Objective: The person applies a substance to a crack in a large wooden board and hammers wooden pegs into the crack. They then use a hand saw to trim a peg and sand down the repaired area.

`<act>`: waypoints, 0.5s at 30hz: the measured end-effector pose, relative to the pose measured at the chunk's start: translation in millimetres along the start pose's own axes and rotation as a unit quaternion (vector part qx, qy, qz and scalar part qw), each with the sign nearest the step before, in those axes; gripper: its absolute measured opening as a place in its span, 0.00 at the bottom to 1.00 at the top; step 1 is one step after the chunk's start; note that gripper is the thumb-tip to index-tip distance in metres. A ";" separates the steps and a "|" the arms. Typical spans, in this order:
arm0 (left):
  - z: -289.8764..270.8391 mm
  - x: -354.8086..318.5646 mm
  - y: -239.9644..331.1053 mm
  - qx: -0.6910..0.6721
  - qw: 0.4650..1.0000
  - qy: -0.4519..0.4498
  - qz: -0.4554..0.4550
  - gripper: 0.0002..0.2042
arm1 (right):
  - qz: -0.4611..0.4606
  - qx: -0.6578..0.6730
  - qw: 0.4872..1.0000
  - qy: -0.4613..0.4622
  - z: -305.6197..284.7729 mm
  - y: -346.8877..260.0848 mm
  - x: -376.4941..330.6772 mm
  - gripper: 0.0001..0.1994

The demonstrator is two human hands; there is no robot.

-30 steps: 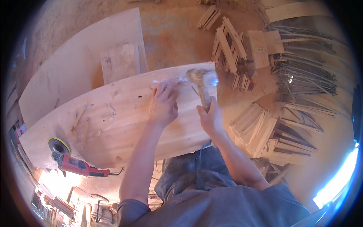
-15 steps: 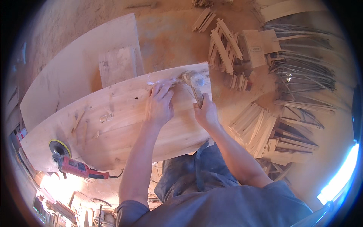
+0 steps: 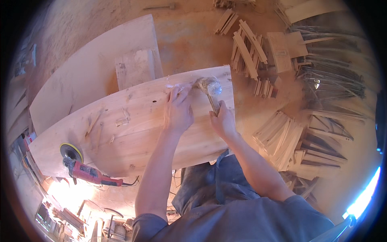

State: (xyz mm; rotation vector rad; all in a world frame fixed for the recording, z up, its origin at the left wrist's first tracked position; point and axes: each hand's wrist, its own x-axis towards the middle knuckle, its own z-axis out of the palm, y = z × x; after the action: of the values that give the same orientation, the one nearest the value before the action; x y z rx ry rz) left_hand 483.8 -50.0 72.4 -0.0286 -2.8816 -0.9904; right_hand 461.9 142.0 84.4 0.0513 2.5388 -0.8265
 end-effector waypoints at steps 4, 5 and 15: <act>-7.8 -18.4 9.0 0.009 0.998 0.020 -0.051 0.15 | 0.021 0.011 0.998 -0.061 -17.9 -6.1 -5.8 0.14; -9.2 -30.9 9.3 0.008 0.997 0.041 -0.062 0.14 | 0.023 0.031 0.997 -0.064 -21.0 -3.0 -15.7 0.14; -54.4 -177.7 -24.0 0.111 0.935 0.198 -0.272 0.15 | 0.161 0.232 0.870 -0.405 11.1 4.2 -74.6 0.10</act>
State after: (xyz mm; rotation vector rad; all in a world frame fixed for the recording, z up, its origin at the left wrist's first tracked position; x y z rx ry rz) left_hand 664.0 -100.1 83.5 0.9167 -2.6317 -0.6143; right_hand 533.7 147.2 107.3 0.2230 1.4624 -1.0246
